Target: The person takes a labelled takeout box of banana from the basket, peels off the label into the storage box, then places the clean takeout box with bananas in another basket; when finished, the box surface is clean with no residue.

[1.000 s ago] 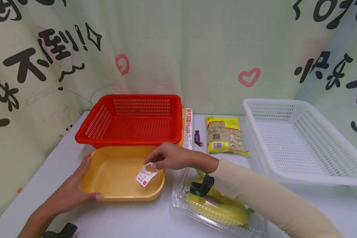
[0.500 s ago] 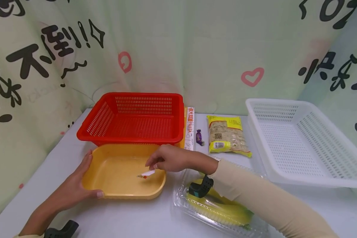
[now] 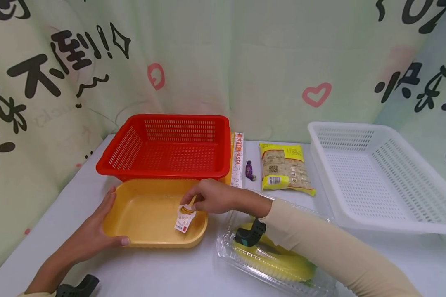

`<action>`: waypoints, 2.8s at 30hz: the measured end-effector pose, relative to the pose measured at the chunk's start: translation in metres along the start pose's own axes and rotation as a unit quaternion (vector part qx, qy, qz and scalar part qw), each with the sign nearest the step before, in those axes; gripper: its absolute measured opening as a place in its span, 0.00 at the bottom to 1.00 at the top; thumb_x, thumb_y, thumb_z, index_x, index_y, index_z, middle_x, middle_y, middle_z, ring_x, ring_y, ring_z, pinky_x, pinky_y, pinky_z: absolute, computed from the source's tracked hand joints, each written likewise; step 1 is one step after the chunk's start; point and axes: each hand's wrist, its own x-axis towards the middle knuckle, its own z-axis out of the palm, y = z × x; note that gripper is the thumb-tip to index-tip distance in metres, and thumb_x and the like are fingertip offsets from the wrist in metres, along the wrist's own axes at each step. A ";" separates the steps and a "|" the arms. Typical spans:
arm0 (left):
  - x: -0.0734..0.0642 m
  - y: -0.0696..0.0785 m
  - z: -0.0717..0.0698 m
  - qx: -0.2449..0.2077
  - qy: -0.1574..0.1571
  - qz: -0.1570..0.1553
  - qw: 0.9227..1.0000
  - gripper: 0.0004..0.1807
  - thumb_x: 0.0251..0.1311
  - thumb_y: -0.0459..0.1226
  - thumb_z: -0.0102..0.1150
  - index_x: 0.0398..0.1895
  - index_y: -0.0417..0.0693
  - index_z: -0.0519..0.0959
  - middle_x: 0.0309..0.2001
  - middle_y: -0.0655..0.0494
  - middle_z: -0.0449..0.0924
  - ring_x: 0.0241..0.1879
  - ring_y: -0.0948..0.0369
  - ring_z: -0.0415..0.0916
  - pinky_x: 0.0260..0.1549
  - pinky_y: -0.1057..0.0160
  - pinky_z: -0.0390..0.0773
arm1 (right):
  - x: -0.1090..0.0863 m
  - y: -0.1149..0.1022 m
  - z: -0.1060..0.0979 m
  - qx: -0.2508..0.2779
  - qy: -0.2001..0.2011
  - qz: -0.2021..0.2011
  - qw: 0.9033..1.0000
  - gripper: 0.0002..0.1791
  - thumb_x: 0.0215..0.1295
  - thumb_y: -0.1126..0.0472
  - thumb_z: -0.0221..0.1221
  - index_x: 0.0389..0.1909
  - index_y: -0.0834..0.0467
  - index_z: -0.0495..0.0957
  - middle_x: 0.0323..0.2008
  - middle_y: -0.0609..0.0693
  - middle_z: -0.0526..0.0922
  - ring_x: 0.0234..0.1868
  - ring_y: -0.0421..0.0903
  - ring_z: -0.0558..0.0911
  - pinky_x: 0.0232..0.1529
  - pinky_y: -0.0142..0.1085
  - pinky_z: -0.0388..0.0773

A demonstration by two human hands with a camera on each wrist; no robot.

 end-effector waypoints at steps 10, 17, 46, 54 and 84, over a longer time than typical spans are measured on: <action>-0.001 -0.002 0.002 -0.001 0.005 -0.004 1.000 0.70 0.43 0.55 0.75 0.77 0.53 0.31 0.78 0.49 0.29 0.73 0.39 0.38 0.57 0.31 0.59 | 0.005 -0.003 0.004 -0.037 -0.011 -0.029 0.999 0.10 0.65 0.69 0.61 0.45 0.61 0.85 0.33 0.45 0.84 0.33 0.40 0.77 0.38 0.25 0.78; 0.001 -0.003 0.002 -0.003 0.007 -0.002 1.000 0.70 0.42 0.54 0.75 0.78 0.52 0.32 0.78 0.48 0.30 0.73 0.38 0.40 0.57 0.32 0.60 | 0.013 -0.004 0.007 -0.079 -0.032 -0.025 0.996 0.10 0.64 0.69 0.61 0.45 0.61 0.85 0.35 0.47 0.85 0.34 0.39 0.78 0.38 0.24 0.76; 0.001 -0.003 0.003 -0.001 0.007 -0.007 1.000 0.72 0.41 0.54 0.76 0.77 0.51 0.30 0.78 0.47 0.30 0.72 0.38 0.40 0.56 0.33 0.62 | -0.003 -0.011 -0.018 -0.134 -0.010 0.002 0.991 0.18 0.66 0.65 0.60 0.58 0.58 0.79 0.54 0.50 0.81 0.58 0.47 0.77 0.56 0.35 0.75; 0.001 -0.002 0.003 0.000 0.004 -0.004 1.000 0.72 0.41 0.55 0.75 0.77 0.51 0.30 0.78 0.47 0.30 0.72 0.38 0.39 0.56 0.32 0.61 | -0.028 -0.009 -0.036 -0.110 0.034 -0.008 0.993 0.18 0.67 0.64 0.60 0.57 0.53 0.80 0.53 0.46 0.81 0.54 0.43 0.77 0.50 0.32 0.78; 0.015 0.084 0.010 0.017 -0.033 0.094 0.995 0.72 0.37 0.57 0.77 0.79 0.51 0.38 0.78 0.52 0.36 0.74 0.44 0.39 0.60 0.37 0.62 | -0.172 0.025 -0.047 -0.060 0.191 -0.016 0.980 0.17 0.68 0.59 0.60 0.57 0.53 0.80 0.56 0.46 0.80 0.58 0.48 0.77 0.54 0.45 0.77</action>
